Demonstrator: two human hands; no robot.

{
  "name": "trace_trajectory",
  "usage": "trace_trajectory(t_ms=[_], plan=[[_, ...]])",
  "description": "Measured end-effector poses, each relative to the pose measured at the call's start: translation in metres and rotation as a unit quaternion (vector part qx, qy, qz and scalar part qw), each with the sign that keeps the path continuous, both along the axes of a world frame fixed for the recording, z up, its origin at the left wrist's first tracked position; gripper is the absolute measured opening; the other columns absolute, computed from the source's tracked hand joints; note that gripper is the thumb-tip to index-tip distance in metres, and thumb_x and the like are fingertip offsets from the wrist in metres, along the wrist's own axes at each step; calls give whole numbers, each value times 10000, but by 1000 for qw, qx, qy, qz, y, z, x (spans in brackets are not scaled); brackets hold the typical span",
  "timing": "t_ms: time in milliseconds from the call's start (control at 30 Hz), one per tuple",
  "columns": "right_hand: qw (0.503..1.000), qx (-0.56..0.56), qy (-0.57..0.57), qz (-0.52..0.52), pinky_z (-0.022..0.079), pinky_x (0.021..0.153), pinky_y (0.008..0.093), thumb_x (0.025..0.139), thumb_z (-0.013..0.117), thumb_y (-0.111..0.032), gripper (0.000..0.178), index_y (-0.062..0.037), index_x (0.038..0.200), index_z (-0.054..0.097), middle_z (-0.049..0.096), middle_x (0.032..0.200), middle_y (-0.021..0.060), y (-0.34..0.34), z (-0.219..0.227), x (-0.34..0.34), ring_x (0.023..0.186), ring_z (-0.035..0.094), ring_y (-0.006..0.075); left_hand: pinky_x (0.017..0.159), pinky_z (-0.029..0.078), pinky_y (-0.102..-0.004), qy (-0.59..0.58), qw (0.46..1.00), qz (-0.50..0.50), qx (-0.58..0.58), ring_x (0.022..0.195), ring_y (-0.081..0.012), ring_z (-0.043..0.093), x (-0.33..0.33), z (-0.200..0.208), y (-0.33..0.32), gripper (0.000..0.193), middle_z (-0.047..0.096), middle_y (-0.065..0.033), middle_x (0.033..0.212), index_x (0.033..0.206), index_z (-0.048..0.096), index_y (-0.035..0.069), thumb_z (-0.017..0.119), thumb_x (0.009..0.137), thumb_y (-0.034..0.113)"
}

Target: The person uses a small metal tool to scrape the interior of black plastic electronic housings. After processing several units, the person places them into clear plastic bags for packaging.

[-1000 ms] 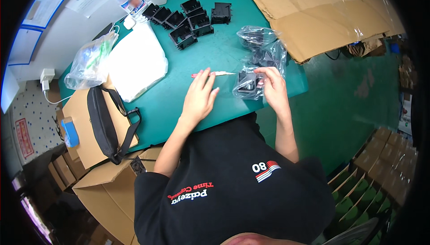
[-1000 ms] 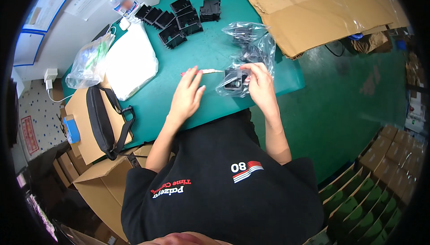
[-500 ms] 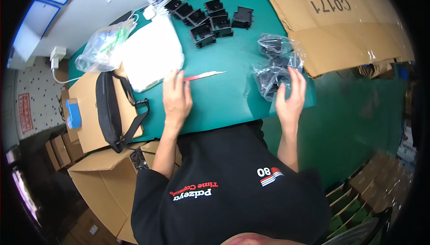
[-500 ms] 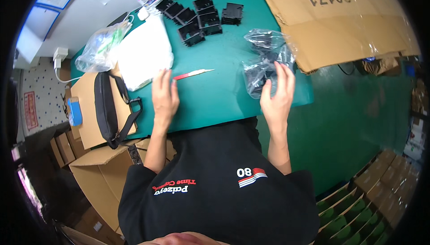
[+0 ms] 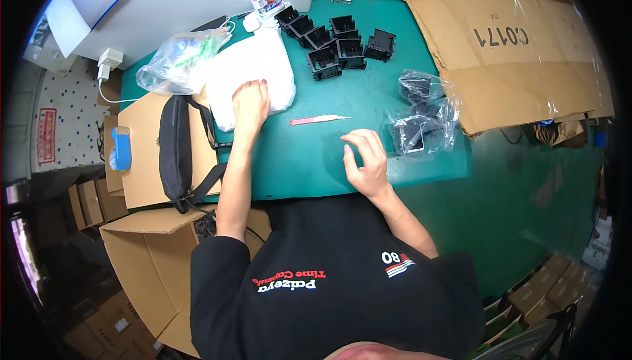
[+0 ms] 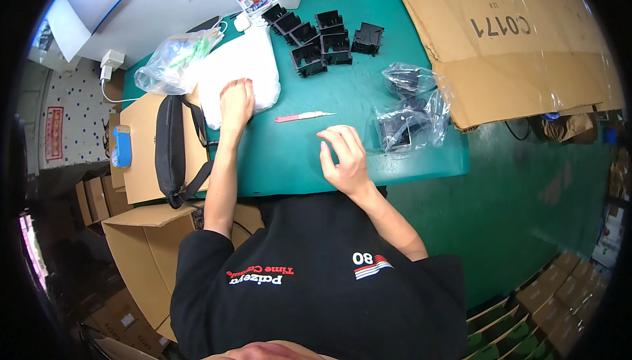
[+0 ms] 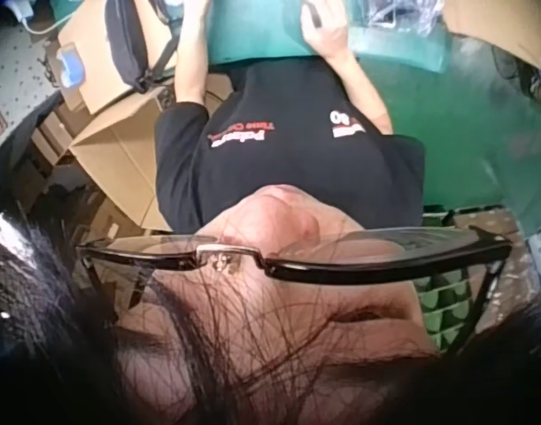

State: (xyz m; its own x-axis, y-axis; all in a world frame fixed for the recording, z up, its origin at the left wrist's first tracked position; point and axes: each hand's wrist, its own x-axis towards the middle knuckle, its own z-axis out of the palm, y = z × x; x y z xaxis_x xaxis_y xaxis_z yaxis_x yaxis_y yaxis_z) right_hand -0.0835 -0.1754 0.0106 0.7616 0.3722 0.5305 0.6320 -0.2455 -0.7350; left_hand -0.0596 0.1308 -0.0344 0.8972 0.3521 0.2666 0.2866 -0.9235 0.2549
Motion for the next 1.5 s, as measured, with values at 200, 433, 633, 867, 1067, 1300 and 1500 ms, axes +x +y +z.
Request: trace_trajectory(t_ms=[200, 433, 633, 867, 1067, 1300, 1500], plan=[[999, -2, 42, 18, 527, 801, 404, 811, 657, 63, 201, -5, 999, 662, 663, 971, 143, 0, -7, -2, 902, 644, 331, 1008, 490, -483, -159, 984, -76, -20, 1134, -448, 605, -28, -21, 1, 430, 611, -300, 1224, 1253, 592, -107, 624, 894, 127], [997, -7, 63, 47, 530, 822, 405, 828, 657, 43, 189, -13, 1007, 664, 669, 986, 133, 17, -12, 1, 920, 649, 326, 1121, 414, -553, -89, 988, -76, 104, 1304, -447, 532, -41, -9, -14, 509, 577, -271, 1326, 1324, 555, -78, 619, 823, -10], [996, -19, 72, 58, 529, 874, 408, 809, 740, -24, 312, -15, 1108, 652, 661, 1072, 151, 23, -20, 1, 1002, 648, 335, 974, 496, -503, -136, 987, -65, -56, 1132, -407, 622, -56, 5, -17, 326, 640, -229, 1168, 1202, 618, -31, 629, 876, -29], [990, -72, 16, 122, 473, 1053, 447, 685, 919, -267, 923, -62, 1471, 482, 644, 1235, 170, 29, -3, 10, 1194, 624, 348, 676, 523, -238, 76, 821, -159, -543, 798, -78, 640, -91, 50, -82, 224, 632, -46, 928, 1103, 590, 13, 618, 902, -81], [858, 78, 463, 206, 506, 657, 252, 925, 758, -151, 348, 21, 1199, 630, 681, 896, 27, 17, -56, 20, 775, 600, 56, 674, 515, -206, 22, 693, -111, -712, 857, -46, 627, -101, 30, -93, 460, 637, -26, 1016, 1320, 518, 15, 720, 908, -19], [870, 217, 436, 75, 458, 659, 208, 1021, 640, -117, 143, 8, 1088, 624, 624, 882, -28, 17, -59, 23, 766, 555, 29, 690, 498, -219, 51, 582, -5, -812, 779, -85, 624, -109, 21, -115, 265, 676, -40, 963, 1206, 629, -31, 663, 1004, 138], [906, 121, 403, -41, 496, 713, 280, 953, 720, -145, 272, 10, 1142, 600, 615, 946, 47, 14, -57, 23, 808, 587, 117, 630, 500, -215, -77, 553, 26, -829, 693, -58, 611, -110, 7, -118, 62, 671, -10, 846, 1013, 642, 34, 653, 1013, 95]])
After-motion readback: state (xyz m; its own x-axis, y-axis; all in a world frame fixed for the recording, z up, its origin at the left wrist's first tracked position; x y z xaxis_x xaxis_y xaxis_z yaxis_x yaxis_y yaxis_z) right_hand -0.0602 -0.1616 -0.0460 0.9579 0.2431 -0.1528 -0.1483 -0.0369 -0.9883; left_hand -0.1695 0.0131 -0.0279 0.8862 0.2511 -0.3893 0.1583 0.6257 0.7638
